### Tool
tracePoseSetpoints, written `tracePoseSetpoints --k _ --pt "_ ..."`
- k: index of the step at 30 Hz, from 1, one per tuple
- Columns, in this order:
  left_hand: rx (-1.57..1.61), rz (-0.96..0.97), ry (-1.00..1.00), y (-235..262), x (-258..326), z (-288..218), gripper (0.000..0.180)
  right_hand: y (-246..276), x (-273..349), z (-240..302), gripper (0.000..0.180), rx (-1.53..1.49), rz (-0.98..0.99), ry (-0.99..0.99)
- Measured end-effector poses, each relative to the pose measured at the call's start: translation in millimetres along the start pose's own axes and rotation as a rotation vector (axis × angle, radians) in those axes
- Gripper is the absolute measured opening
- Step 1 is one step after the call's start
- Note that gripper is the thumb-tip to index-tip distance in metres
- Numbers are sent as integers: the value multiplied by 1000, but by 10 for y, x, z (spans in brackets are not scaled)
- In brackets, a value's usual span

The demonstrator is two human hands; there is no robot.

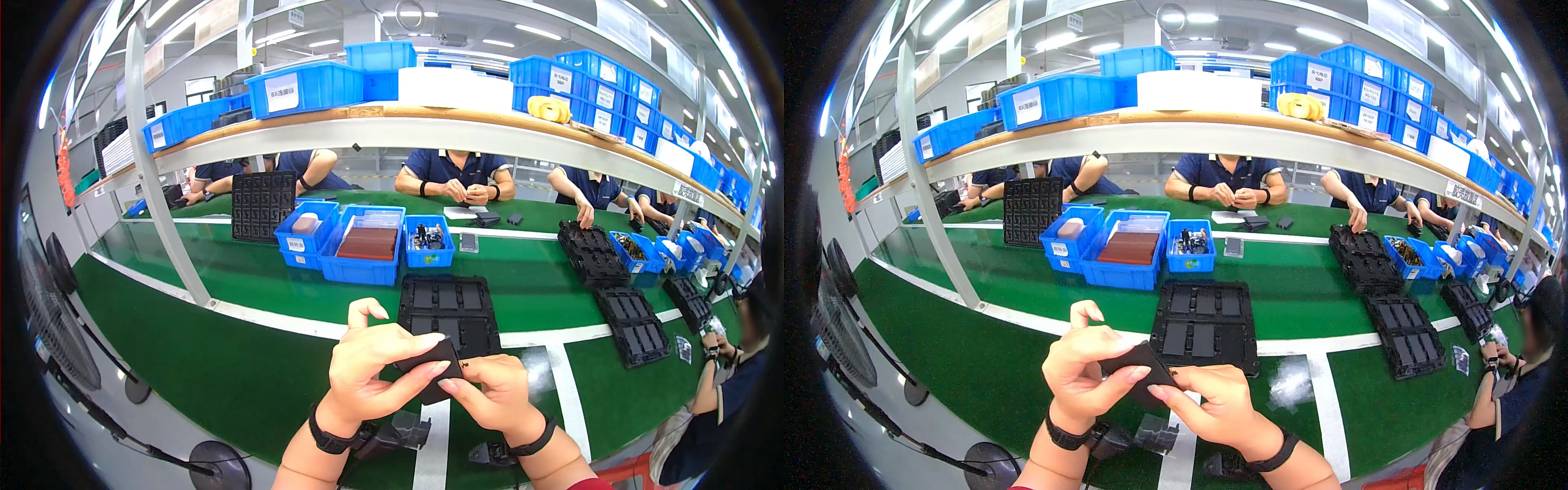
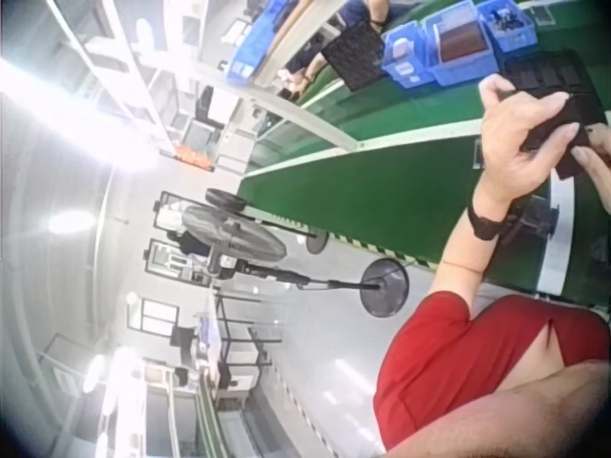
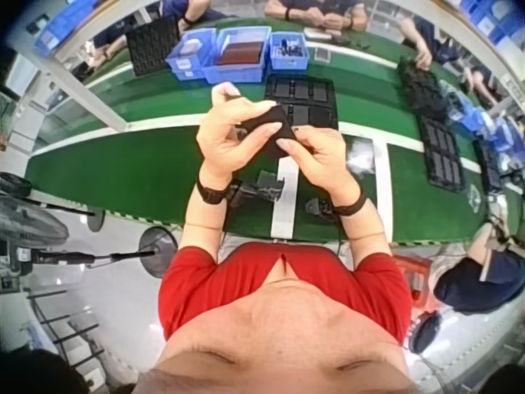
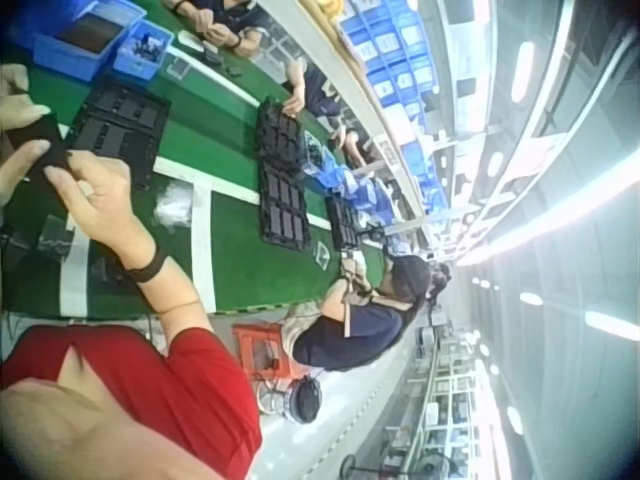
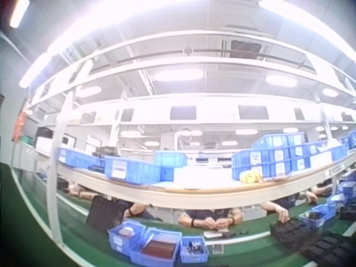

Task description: Assembling small electronic components on a factory production line.

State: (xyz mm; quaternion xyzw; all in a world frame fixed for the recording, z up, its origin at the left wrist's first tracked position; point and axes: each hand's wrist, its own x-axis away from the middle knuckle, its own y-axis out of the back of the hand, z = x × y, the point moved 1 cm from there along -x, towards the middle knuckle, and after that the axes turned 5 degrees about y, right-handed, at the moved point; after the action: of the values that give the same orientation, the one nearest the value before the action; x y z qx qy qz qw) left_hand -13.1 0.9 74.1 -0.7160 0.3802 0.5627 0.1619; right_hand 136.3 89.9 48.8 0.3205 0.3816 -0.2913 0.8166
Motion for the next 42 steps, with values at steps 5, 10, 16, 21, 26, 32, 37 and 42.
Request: tracePoseSetpoints --k 5,10,16,21,26,32,37,42 --pt "-26 197 100 171 -56 -72 38 -15 -33 84 10 52 93 0" --pt "335 220 397 81 -97 -79 45 -21 -6 62 8 63 -25 -1" --pt "845 155 618 -41 -9 -105 48 -113 44 28 7 32 -130 -39" --pt "920 171 751 -86 -48 -141 44 -102 60 -2 8 -8 -132 -145" --pt "711 211 671 -88 -51 -156 40 -133 116 -22 11 -75 -160 -233" --pt "842 293 739 -188 51 -20 37 -180 281 -85 11 -155 -227 -346" --pt "936 287 819 -261 220 -6 44 -222 367 -54 10 -186 -303 -378" --pt "755 393 817 -244 453 195 52 -230 463 -184 13 -235 -402 -516"
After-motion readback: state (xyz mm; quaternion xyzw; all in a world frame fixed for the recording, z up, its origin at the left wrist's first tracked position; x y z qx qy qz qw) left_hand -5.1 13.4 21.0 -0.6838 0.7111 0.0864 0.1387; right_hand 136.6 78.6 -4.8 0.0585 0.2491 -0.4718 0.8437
